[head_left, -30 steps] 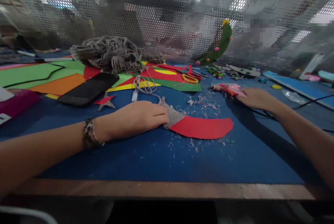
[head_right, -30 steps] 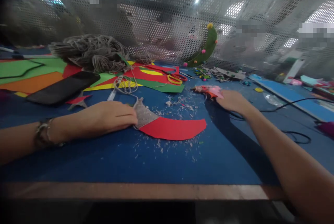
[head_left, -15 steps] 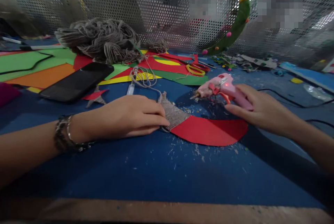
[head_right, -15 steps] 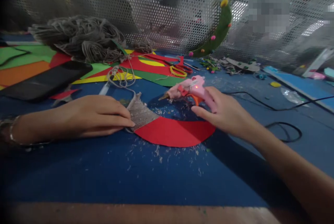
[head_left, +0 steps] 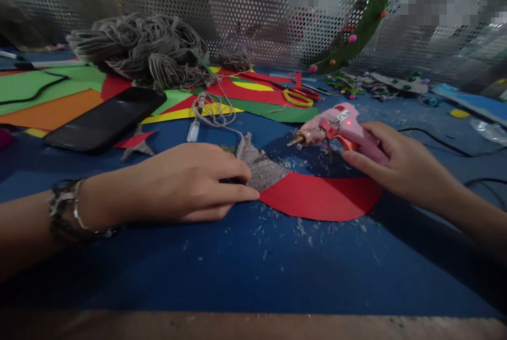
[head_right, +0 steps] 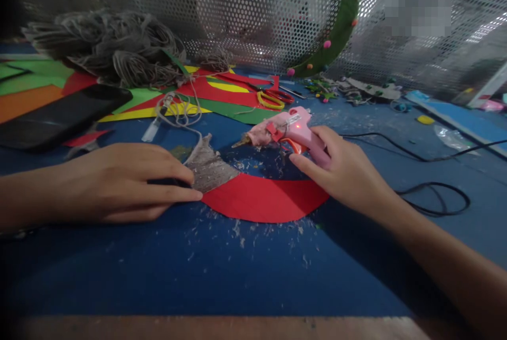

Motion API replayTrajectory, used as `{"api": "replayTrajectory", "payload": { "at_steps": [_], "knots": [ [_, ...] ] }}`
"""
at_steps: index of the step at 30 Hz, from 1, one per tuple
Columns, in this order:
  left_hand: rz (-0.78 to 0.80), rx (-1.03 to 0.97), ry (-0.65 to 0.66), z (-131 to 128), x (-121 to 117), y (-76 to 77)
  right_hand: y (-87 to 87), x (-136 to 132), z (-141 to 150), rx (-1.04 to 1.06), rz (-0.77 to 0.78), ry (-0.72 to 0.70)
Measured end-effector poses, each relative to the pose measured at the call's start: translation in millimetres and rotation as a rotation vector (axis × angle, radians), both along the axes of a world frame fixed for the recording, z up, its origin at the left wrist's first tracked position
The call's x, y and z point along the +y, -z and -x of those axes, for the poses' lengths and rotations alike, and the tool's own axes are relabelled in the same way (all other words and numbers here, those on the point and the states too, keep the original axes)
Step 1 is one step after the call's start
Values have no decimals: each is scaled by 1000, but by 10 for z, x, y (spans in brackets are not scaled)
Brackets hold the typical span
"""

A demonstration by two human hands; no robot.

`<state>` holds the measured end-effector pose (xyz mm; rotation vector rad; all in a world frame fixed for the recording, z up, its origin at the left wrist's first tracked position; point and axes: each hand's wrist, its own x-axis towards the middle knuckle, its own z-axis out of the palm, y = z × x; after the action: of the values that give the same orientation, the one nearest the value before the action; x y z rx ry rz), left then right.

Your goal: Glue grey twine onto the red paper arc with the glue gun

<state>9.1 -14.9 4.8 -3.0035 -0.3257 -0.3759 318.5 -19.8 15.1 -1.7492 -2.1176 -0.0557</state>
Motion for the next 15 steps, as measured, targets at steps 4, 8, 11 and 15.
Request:
{"api": "replayTrajectory", "payload": {
  "at_steps": [4,8,11,15],
  "knots": [
    [-23,-53,6,-26,-2,22,3,-24,42,-3,-8,0],
    [-21,-59,-3,-48,-15,37,11,-33,55,-3,-38,-22],
    [16,-63,-20,-26,-5,31,17,-35,51,-2,-61,-47],
    [17,5,8,37,29,1,19,-42,61,-40,-63,-73]
  ]
}}
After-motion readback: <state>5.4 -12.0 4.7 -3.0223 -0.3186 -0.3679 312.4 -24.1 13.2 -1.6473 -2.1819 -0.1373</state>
